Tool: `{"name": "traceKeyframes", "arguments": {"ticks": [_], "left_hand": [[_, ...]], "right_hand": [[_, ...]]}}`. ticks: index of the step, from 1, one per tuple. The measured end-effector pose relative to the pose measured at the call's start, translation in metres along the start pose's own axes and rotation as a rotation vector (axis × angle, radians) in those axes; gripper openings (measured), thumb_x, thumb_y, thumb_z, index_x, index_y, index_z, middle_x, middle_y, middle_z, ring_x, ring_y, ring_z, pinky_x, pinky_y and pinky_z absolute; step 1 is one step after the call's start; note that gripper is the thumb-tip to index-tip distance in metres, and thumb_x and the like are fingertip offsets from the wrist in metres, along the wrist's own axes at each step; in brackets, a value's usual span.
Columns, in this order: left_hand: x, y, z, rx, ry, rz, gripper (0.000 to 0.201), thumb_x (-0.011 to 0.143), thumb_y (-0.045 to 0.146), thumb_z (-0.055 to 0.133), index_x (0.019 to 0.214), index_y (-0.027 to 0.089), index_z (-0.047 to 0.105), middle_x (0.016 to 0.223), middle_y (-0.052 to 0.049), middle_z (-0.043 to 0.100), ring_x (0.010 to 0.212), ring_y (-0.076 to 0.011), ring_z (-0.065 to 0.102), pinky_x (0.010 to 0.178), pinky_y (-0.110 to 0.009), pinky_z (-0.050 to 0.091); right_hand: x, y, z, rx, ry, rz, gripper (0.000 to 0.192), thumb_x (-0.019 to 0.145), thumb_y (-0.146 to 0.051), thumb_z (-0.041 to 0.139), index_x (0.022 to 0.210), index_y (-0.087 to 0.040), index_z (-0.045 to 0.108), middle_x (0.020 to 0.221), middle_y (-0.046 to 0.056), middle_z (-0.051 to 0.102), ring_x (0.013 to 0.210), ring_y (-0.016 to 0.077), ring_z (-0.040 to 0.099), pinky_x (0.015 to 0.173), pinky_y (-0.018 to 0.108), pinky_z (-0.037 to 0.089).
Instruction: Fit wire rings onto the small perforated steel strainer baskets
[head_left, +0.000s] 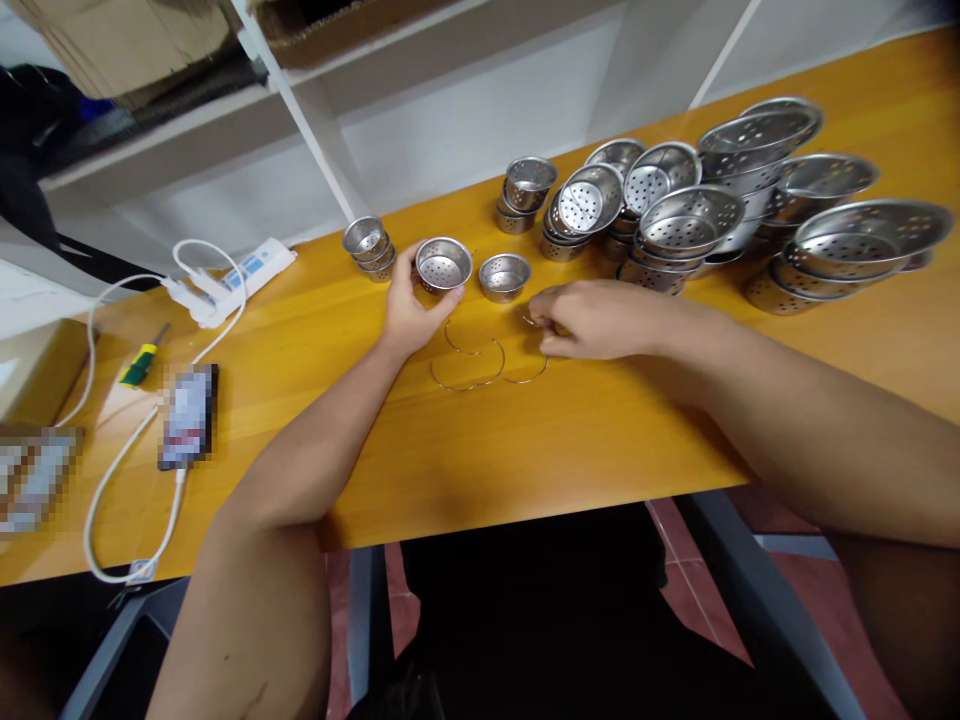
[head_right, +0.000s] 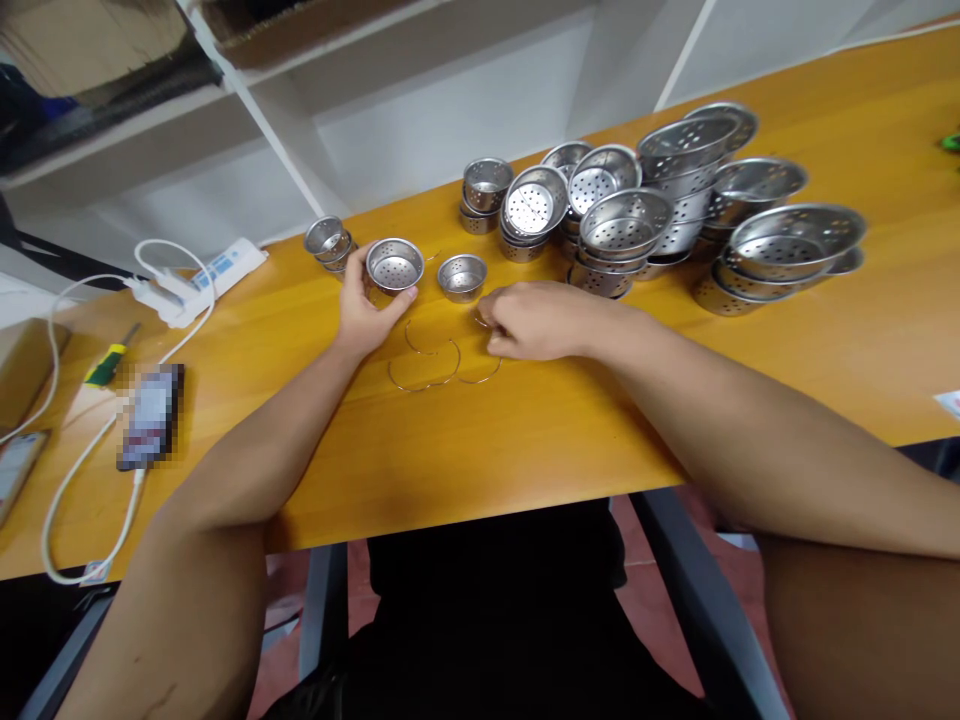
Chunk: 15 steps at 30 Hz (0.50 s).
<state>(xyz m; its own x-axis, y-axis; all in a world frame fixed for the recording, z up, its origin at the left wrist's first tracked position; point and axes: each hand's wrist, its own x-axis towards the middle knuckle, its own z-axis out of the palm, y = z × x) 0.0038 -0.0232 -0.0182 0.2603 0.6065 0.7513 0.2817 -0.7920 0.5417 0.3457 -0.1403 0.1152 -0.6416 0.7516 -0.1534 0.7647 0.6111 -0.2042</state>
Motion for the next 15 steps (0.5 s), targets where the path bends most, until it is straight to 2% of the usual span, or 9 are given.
{"name": "traceKeyframes", "arguments": {"ticks": [3,5,8,11,13,15], "left_hand": [[0.0,-0.001,0.0,-0.006,-0.006,0.003,0.097,0.107,0.085,0.09,0.178,0.033,0.049,0.172,-0.015,0.069,0.161,-0.0371,0.076,0.146,-0.059,0.06],[0.0,-0.002,0.0,-0.014,-0.029,0.0,0.098,0.108,0.084,0.089,0.18,0.034,0.046,0.174,-0.015,0.067,0.164,-0.0373,0.075,0.146,-0.059,0.06],[-0.001,-0.004,0.0,-0.046,-0.065,0.024,0.098,0.11,0.082,0.088,0.183,0.035,0.041,0.177,-0.016,0.064,0.168,-0.0376,0.072,0.148,-0.059,0.058],[-0.001,-0.005,0.002,-0.1,-0.068,0.056,0.096,0.112,0.083,0.083,0.184,0.036,0.04,0.175,-0.016,0.063,0.165,-0.0366,0.073,0.146,-0.059,0.061],[-0.001,-0.006,0.003,-0.138,-0.068,0.067,0.096,0.111,0.088,0.081,0.183,0.037,0.042,0.172,-0.015,0.065,0.161,-0.0351,0.076,0.143,-0.057,0.064],[-0.001,-0.008,0.004,-0.175,-0.074,0.07,0.097,0.109,0.091,0.082,0.181,0.038,0.044,0.169,-0.013,0.067,0.157,-0.0336,0.078,0.14,-0.055,0.066]], "right_hand": [[-0.001,0.01,-0.002,0.193,0.121,-0.036,0.019,0.101,-0.02,0.077,0.095,-0.027,0.06,0.084,0.001,0.075,0.072,0.0225,0.065,0.077,0.039,0.044],[0.0,0.014,-0.001,0.32,0.227,-0.071,0.016,0.099,-0.022,0.08,0.1,-0.027,0.065,0.084,0.0,0.075,0.072,0.0221,0.067,0.079,0.039,0.047],[0.002,0.015,0.006,0.46,0.399,-0.114,0.008,0.107,-0.034,0.081,0.108,-0.027,0.077,0.088,0.002,0.079,0.078,0.0241,0.073,0.084,0.042,0.055],[0.007,0.014,0.015,0.65,0.506,-0.096,0.026,0.118,-0.052,0.079,0.109,-0.029,0.086,0.093,0.005,0.085,0.079,0.0264,0.078,0.087,0.048,0.065],[0.01,0.014,0.02,0.863,0.553,-0.093,0.032,0.117,-0.062,0.086,0.115,-0.03,0.09,0.103,0.007,0.091,0.087,0.0285,0.085,0.095,0.052,0.074],[0.013,0.014,0.023,1.045,0.585,-0.121,0.037,0.111,-0.063,0.096,0.125,-0.03,0.092,0.117,0.009,0.095,0.102,0.0302,0.091,0.109,0.055,0.079]]}}
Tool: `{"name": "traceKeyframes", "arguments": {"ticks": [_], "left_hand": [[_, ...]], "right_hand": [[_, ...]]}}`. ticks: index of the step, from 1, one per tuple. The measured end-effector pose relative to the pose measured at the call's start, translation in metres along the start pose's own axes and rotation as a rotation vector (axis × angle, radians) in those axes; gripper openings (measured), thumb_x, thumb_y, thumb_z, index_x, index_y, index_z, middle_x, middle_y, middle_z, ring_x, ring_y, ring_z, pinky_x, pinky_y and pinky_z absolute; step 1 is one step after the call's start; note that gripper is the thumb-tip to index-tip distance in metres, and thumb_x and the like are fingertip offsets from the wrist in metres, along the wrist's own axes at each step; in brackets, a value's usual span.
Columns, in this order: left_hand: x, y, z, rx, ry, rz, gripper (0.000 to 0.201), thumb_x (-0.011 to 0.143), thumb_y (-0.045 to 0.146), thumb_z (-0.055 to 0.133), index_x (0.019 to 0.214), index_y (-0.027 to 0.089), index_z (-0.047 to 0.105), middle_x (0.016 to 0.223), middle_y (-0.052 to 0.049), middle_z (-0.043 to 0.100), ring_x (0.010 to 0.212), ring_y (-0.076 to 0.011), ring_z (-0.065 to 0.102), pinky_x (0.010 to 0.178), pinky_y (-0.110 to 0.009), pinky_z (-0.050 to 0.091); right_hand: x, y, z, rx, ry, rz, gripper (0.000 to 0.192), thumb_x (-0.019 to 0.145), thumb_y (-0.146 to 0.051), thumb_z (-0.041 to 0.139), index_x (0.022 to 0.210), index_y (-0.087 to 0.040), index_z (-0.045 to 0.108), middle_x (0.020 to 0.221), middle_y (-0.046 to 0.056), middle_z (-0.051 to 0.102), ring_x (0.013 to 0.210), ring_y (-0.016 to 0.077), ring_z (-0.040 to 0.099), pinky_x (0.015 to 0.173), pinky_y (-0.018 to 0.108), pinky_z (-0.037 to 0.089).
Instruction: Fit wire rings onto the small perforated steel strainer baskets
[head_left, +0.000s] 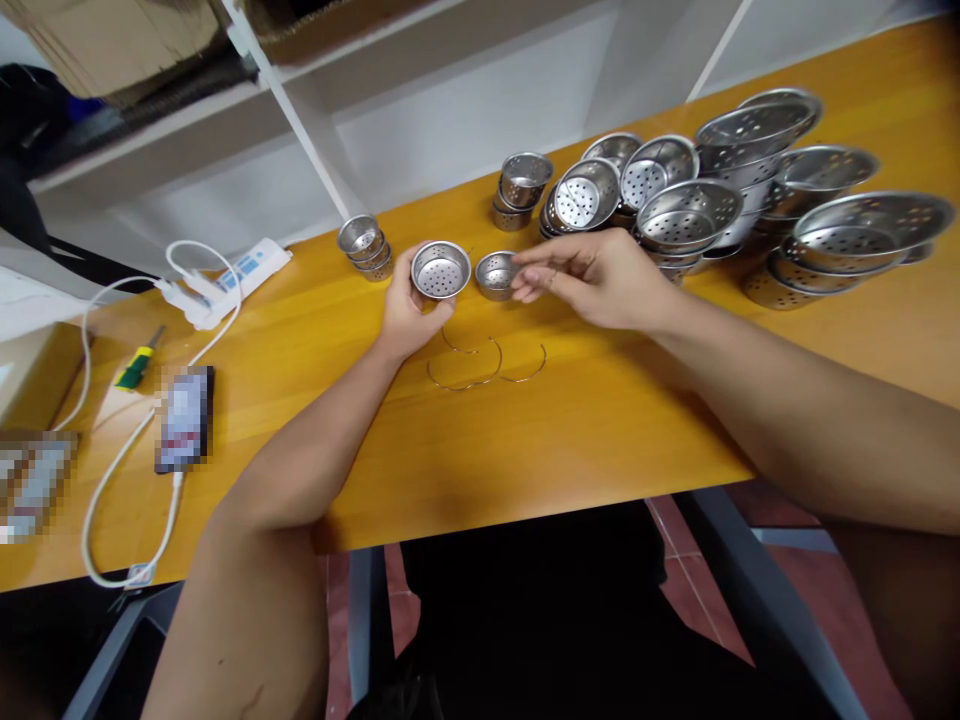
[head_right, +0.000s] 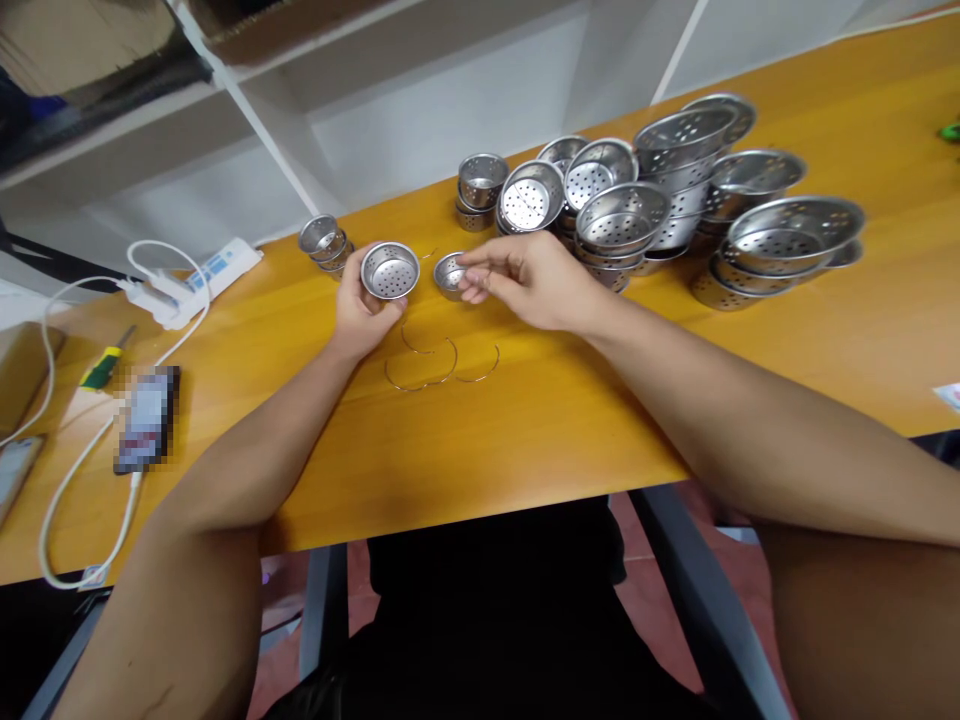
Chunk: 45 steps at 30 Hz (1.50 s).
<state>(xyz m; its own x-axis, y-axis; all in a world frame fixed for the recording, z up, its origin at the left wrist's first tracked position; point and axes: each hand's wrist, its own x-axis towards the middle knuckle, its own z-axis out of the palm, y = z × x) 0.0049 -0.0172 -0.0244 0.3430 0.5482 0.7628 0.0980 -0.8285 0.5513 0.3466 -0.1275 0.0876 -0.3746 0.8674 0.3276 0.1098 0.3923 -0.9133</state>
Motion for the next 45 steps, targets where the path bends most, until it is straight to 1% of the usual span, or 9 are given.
{"name": "traceKeyframes", "arguments": {"ticks": [7,11,15,20,23,27,37,41,45], "left_hand": [[-0.001,-0.002,0.005,-0.067,-0.013,-0.077,0.099,0.103,0.087,0.095,0.176,0.042,0.046,0.164,-0.01,0.073,0.149,-0.0311,0.085,0.131,-0.052,0.071],[0.0,0.009,0.011,-0.012,-0.01,-0.105,0.099,0.102,0.09,0.093,0.174,0.039,0.049,0.162,-0.011,0.076,0.147,-0.0313,0.087,0.127,-0.052,0.074],[0.003,0.029,0.014,0.061,-0.018,-0.109,0.1,0.096,0.089,0.1,0.169,0.035,0.057,0.157,-0.011,0.078,0.144,-0.0316,0.086,0.129,-0.055,0.073],[0.002,0.046,0.017,0.08,-0.007,-0.153,0.095,0.091,0.084,0.108,0.159,0.032,0.066,0.147,-0.01,0.078,0.14,-0.033,0.085,0.134,-0.06,0.071],[0.0,0.044,0.019,0.072,-0.01,-0.156,0.098,0.092,0.085,0.106,0.162,0.033,0.061,0.146,-0.008,0.079,0.137,-0.031,0.086,0.132,-0.058,0.071],[-0.002,0.034,0.02,0.075,-0.017,-0.133,0.104,0.095,0.082,0.106,0.17,0.036,0.05,0.151,-0.008,0.075,0.14,-0.0306,0.084,0.132,-0.056,0.07],[0.001,0.03,0.019,0.118,0.049,-0.114,0.103,0.107,0.075,0.097,0.183,0.042,0.037,0.163,-0.011,0.068,0.153,-0.0339,0.078,0.141,-0.058,0.062],[0.0,0.03,0.014,0.178,0.105,-0.071,0.096,0.097,0.08,0.103,0.167,0.037,0.054,0.156,-0.009,0.068,0.147,-0.0338,0.078,0.136,-0.057,0.064],[-0.002,0.024,0.016,0.154,0.107,-0.137,0.104,0.091,0.085,0.107,0.163,0.036,0.05,0.149,-0.007,0.07,0.138,-0.0309,0.081,0.13,-0.056,0.067]], "right_hand": [[0.002,-0.004,0.005,0.147,-0.065,0.005,0.044,0.11,-0.057,0.102,0.133,-0.022,0.089,0.128,0.011,0.097,0.119,0.027,0.094,0.122,0.049,0.079],[-0.001,-0.014,0.006,0.071,-0.082,0.109,0.058,0.11,-0.074,0.096,0.134,-0.023,0.088,0.119,0.012,0.097,0.086,0.0267,0.091,0.087,0.049,0.083],[-0.003,-0.017,0.001,-0.121,-0.004,0.129,0.073,0.111,-0.095,0.082,0.145,-0.031,0.087,0.115,0.01,0.096,0.062,0.0239,0.074,0.058,0.045,0.065],[-0.003,-0.026,-0.004,-0.365,0.064,0.011,0.058,0.121,-0.085,0.07,0.137,-0.036,0.095,0.132,0.014,0.092,0.091,0.0322,0.082,0.08,0.052,0.068],[-0.001,-0.037,-0.003,-0.508,-0.035,-0.083,0.047,0.125,-0.071,0.067,0.133,-0.038,0.099,0.131,0.014,0.089,0.117,0.0401,0.083,0.1,0.058,0.068],[0.004,-0.043,0.005,-0.512,-0.191,-0.081,0.04,0.124,-0.063,0.071,0.126,-0.036,0.1,0.117,0.012,0.089,0.106,0.0362,0.082,0.097,0.054,0.065],[0.069,-0.064,0.029,-0.188,0.145,-0.146,0.051,0.101,-0.083,0.1,0.11,-0.032,0.094,0.101,0.01,0.085,0.087,0.0294,0.064,0.085,0.052,0.056],[0.093,-0.068,0.04,-0.161,0.12,-0.152,0.041,0.106,-0.067,0.1,0.106,-0.028,0.089,0.091,0.004,0.072,0.082,0.0215,0.051,0.086,0.046,0.051],[0.093,-0.054,0.047,-0.269,0.017,-0.068,0.026,0.11,-0.052,0.092,0.107,-0.026,0.088,0.094,0.006,0.074,0.086,0.024,0.058,0.088,0.045,0.055]]}}
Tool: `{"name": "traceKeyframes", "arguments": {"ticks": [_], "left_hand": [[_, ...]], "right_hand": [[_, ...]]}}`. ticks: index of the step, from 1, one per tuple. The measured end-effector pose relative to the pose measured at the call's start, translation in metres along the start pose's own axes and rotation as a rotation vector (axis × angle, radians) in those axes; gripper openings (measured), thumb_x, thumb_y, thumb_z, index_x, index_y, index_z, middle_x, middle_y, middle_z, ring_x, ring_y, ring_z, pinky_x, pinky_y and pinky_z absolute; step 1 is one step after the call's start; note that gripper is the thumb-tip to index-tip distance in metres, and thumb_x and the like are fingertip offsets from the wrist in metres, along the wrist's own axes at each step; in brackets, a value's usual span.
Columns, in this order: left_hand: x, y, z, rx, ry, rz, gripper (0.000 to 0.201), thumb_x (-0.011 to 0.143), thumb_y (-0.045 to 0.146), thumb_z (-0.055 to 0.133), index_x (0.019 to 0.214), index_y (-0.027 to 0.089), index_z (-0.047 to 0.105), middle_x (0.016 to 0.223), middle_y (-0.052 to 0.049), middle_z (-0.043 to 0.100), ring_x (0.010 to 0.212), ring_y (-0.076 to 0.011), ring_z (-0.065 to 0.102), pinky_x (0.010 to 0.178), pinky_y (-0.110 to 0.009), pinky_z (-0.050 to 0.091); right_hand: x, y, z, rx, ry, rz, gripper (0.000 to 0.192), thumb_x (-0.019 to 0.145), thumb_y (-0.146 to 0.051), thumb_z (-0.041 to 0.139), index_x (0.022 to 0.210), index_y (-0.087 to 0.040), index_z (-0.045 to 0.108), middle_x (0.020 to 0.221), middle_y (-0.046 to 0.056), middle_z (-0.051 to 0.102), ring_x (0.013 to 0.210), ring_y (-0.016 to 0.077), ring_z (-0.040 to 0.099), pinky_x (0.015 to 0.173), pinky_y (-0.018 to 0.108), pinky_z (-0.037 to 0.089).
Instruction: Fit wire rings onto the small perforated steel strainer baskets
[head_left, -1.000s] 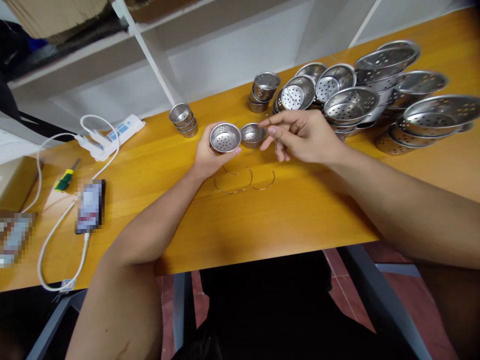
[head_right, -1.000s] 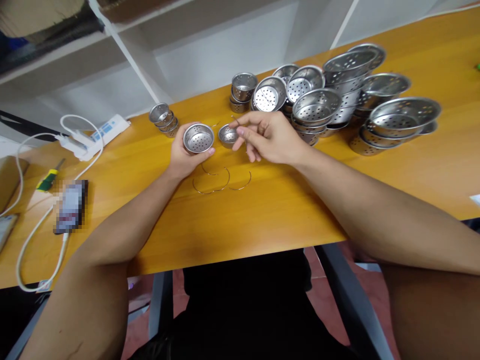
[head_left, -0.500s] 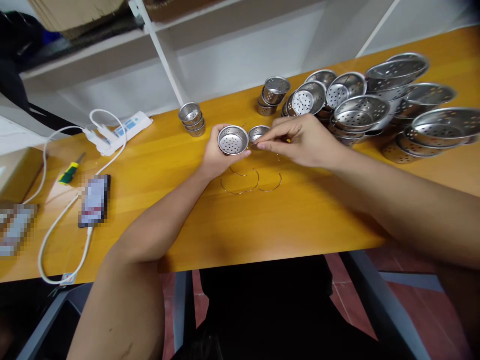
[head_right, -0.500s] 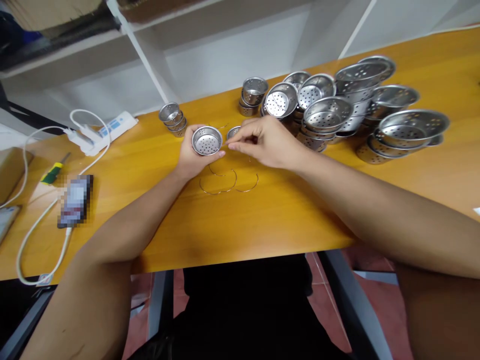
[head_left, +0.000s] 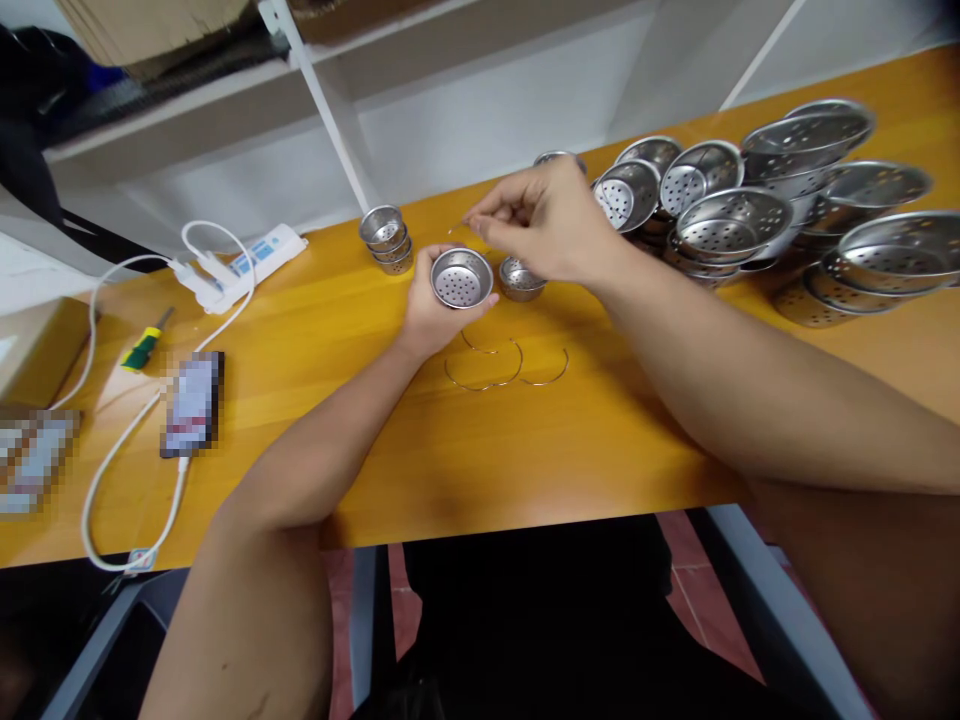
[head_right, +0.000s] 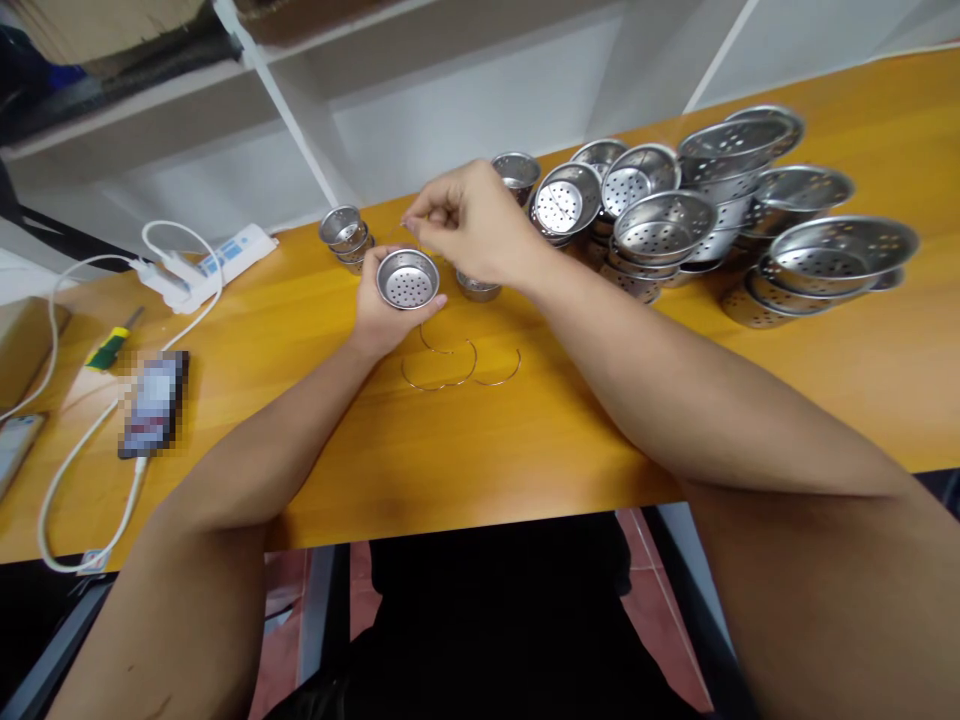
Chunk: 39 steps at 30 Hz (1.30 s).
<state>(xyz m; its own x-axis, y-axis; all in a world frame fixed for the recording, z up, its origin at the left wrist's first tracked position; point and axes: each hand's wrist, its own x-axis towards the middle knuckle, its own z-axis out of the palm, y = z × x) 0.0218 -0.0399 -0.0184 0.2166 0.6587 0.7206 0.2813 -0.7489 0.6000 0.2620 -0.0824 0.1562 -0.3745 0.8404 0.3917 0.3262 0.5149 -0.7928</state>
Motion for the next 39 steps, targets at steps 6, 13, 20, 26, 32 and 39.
{"name": "traceKeyframes", "arguments": {"ticks": [6,13,20,26,32,39], "left_hand": [[0.004,-0.007,0.004,-0.034,-0.033,0.009,0.108,0.092,0.089,0.104,0.169,0.037,0.048,0.156,-0.009,0.073,0.146,-0.0336,0.082,0.133,-0.057,0.067],[0.002,-0.007,0.001,-0.041,-0.094,0.027,0.098,0.11,0.085,0.088,0.183,0.041,0.04,0.167,-0.011,0.071,0.164,-0.0371,0.077,0.143,-0.061,0.063],[0.003,-0.007,0.001,-0.048,-0.099,0.048,0.094,0.112,0.081,0.088,0.183,0.041,0.041,0.166,-0.011,0.071,0.162,-0.0365,0.078,0.141,-0.06,0.066],[0.004,-0.001,0.0,-0.034,-0.104,0.04,0.099,0.108,0.082,0.093,0.182,0.041,0.041,0.163,-0.01,0.072,0.16,-0.0374,0.079,0.141,-0.062,0.066],[0.005,0.01,-0.002,-0.042,-0.128,0.085,0.111,0.104,0.079,0.099,0.188,0.043,0.036,0.173,-0.011,0.064,0.173,-0.041,0.07,0.151,-0.062,0.058],[0.004,0.014,-0.001,-0.124,-0.149,0.036,0.11,0.097,0.091,0.097,0.178,0.037,0.049,0.163,-0.01,0.072,0.166,-0.0386,0.074,0.15,-0.061,0.055]], "right_hand": [[-0.016,0.022,0.007,-0.256,-0.065,0.085,0.045,0.121,-0.069,0.072,0.129,-0.029,0.091,0.096,0.009,0.079,0.095,0.034,0.073,0.09,0.052,0.066],[-0.021,0.018,0.01,-0.371,-0.063,0.083,0.056,0.125,-0.072,0.06,0.147,-0.028,0.086,0.099,0.011,0.079,0.098,0.0374,0.077,0.103,0.057,0.068],[-0.024,0.01,0.01,-0.416,-0.074,0.102,0.047,0.127,-0.058,0.058,0.145,-0.025,0.085,0.103,0.013,0.084,0.095,0.0375,0.077,0.111,0.059,0.068],[-0.023,0.004,0.012,-0.472,-0.107,0.128,0.045,0.127,-0.051,0.055,0.15,-0.026,0.085,0.109,0.015,0.086,0.099,0.0402,0.08,0.11,0.06,0.067],[-0.025,0.007,0.018,-0.476,-0.076,0.119,0.043,0.128,-0.055,0.057,0.151,-0.028,0.082,0.102,0.013,0.084,0.097,0.0386,0.079,0.105,0.055,0.068],[-0.024,0.023,0.032,-0.174,0.075,0.032,0.017,0.112,-0.042,0.089,0.121,-0.03,0.082,0.076,0.0,0.066,0.073,0.0284,0.065,0.089,0.05,0.065]]}}
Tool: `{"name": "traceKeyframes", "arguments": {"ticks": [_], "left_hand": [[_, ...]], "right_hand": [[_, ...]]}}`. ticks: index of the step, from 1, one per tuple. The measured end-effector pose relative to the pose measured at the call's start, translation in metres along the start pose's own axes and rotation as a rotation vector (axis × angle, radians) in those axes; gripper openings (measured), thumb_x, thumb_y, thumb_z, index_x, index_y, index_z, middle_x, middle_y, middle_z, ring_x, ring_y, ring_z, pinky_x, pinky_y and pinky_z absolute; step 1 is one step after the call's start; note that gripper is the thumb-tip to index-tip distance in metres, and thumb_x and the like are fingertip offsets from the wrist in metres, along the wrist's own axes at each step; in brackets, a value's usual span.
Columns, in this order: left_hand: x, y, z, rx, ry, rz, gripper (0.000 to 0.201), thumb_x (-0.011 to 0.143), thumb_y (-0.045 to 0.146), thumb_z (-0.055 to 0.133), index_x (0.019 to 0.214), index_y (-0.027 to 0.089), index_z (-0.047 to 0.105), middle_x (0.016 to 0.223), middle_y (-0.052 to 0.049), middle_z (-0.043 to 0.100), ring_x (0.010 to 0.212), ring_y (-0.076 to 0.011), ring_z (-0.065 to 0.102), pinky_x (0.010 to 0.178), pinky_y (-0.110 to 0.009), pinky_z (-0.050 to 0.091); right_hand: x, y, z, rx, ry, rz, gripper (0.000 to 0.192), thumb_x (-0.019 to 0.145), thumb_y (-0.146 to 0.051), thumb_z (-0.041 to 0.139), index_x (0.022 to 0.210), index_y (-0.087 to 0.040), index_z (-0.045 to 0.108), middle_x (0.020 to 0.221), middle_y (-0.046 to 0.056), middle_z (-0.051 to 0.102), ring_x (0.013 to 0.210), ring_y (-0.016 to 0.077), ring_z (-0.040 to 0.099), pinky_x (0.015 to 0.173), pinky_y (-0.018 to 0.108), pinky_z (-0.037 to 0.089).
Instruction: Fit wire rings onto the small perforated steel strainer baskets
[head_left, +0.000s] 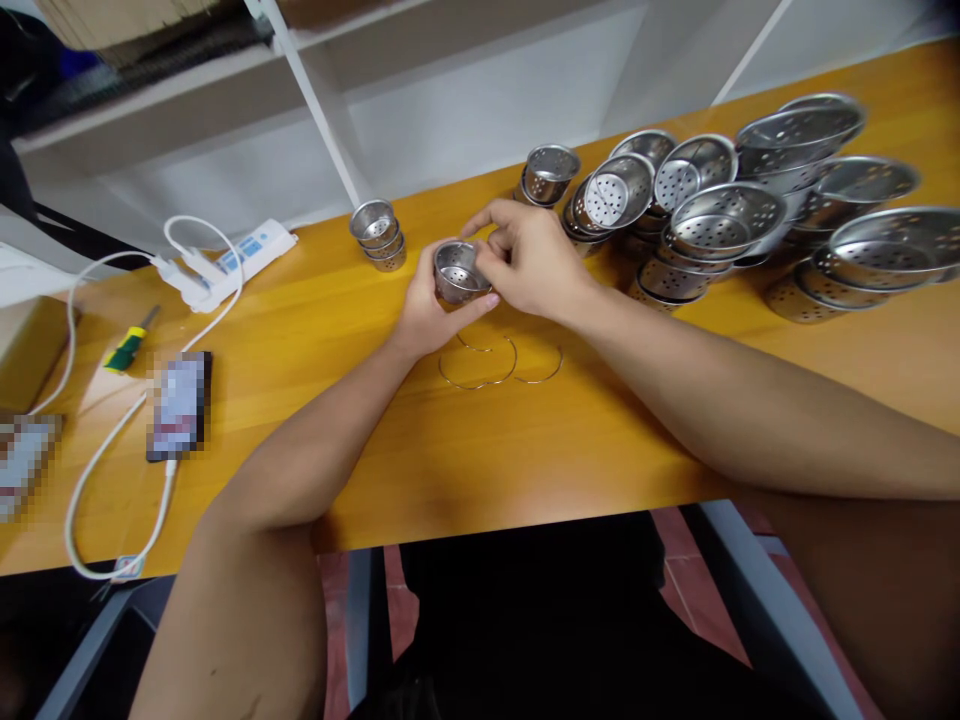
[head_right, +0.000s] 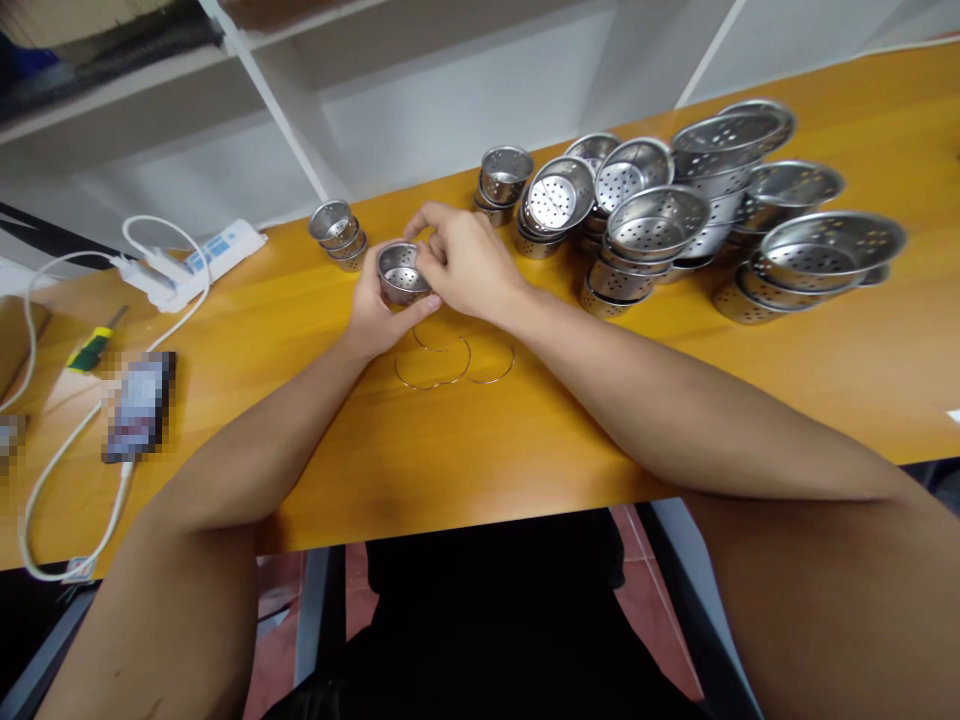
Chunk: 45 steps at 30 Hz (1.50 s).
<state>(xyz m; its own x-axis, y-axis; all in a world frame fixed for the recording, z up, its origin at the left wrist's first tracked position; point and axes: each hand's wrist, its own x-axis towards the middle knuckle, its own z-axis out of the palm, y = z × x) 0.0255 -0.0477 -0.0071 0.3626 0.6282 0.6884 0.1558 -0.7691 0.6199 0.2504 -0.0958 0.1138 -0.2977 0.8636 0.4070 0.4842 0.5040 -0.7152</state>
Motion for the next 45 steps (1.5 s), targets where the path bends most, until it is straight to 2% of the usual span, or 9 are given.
{"name": "traceKeyframes", "arguments": {"ticks": [4,8,11,17,26,38,40,42,45], "left_hand": [[-0.002,-0.006,0.002,-0.111,0.017,-0.039,0.094,0.103,0.09,0.093,0.169,0.034,0.059,0.154,-0.008,0.078,0.154,-0.0345,0.081,0.144,-0.059,0.06],[-0.003,-0.01,-0.001,-0.256,0.006,-0.131,0.081,0.106,0.086,0.091,0.16,0.033,0.066,0.149,-0.008,0.082,0.134,-0.028,0.087,0.127,-0.053,0.073],[-0.004,-0.01,-0.002,-0.322,-0.023,-0.197,0.081,0.106,0.084,0.093,0.162,0.033,0.065,0.152,-0.01,0.082,0.136,-0.0285,0.087,0.128,-0.055,0.073],[-0.005,-0.015,0.001,-0.26,-0.013,-0.13,0.091,0.099,0.076,0.105,0.167,0.033,0.062,0.161,-0.011,0.082,0.153,-0.0342,0.084,0.144,-0.062,0.063],[-0.002,-0.006,0.0,-0.174,0.031,-0.104,0.088,0.099,0.079,0.103,0.163,0.034,0.063,0.152,-0.01,0.086,0.143,-0.0305,0.087,0.13,-0.055,0.072],[-0.004,-0.004,0.003,-0.15,-0.029,-0.106,0.089,0.107,0.079,0.096,0.172,0.032,0.057,0.158,-0.012,0.081,0.153,-0.0337,0.081,0.143,-0.061,0.062],[-0.002,-0.006,0.003,-0.138,-0.006,-0.119,0.091,0.105,0.083,0.095,0.171,0.033,0.057,0.159,-0.012,0.08,0.154,-0.0339,0.081,0.143,-0.06,0.062],[0.0,-0.009,0.003,-0.122,0.045,-0.134,0.093,0.102,0.086,0.096,0.169,0.034,0.058,0.159,-0.011,0.08,0.156,-0.0345,0.081,0.144,-0.06,0.061],[0.004,-0.009,0.0,-0.108,0.117,-0.172,0.098,0.098,0.088,0.099,0.169,0.035,0.059,0.159,-0.011,0.079,0.16,-0.0364,0.079,0.147,-0.062,0.06]], "right_hand": [[0.005,0.001,-0.007,0.216,-0.049,-0.052,0.024,0.11,-0.046,0.095,0.104,-0.028,0.08,0.078,0.0,0.069,0.07,0.0219,0.062,0.07,0.041,0.057],[0.012,0.01,-0.027,0.44,-0.37,-0.03,0.054,0.102,-0.076,0.103,0.106,-0.027,0.081,0.077,-0.001,0.075,0.058,0.0157,0.058,0.05,0.032,0.042],[0.015,0.021,-0.034,0.542,-0.515,-0.023,0.065,0.092,-0.083,0.111,0.105,-0.029,0.077,0.075,-0.003,0.077,0.054,0.0131,0.059,0.048,0.029,0.044],[0.015,0.026,-0.028,0.617,-0.46,0.011,0.066,0.094,-0.083,0.11,0.104,-0.028,0.075,0.068,-0.004,0.075,0.055,0.013,0.062,0.051,0.027,0.048],[0.013,0.019,-0.027,0.6,-0.436,0.045,0.06,0.094,-0.074,0.114,0.099,-0.027,0.077,0.069,-0.002,0.077,0.055,0.0135,0.063,0.05,0.028,0.05],[0.013,0.026,-0.027,0.569,-0.428,-0.004,0.061,0.091,-0.084,0.111,0.097,-0.029,0.086,0.07,-0.001,0.077,0.056,0.0154,0.063,0.049,0.029,0.05],[0.013,0.026,-0.027,0.499,-0.355,-0.014,0.062,0.094,-0.088,0.107,0.105,-0.03,0.088,0.076,0.0,0.08,0.059,0.0166,0.062,0.051,0.031,0.051],[0.012,0.023,-0.027,0.393,-0.215,-0.029,0.066,0.09,-0.091,0.107,0.114,-0.032,0.09,0.096,0.004,0.087,0.067,0.0187,0.064,0.057,0.036,0.055],[0.01,0.014,-0.029,0.244,-0.095,-0.027,0.072,0.082,-0.094,0.109,0.118,-0.034,0.09,0.13,0.01,0.089,0.095,0.0292,0.075,0.075,0.044,0.067]]}}
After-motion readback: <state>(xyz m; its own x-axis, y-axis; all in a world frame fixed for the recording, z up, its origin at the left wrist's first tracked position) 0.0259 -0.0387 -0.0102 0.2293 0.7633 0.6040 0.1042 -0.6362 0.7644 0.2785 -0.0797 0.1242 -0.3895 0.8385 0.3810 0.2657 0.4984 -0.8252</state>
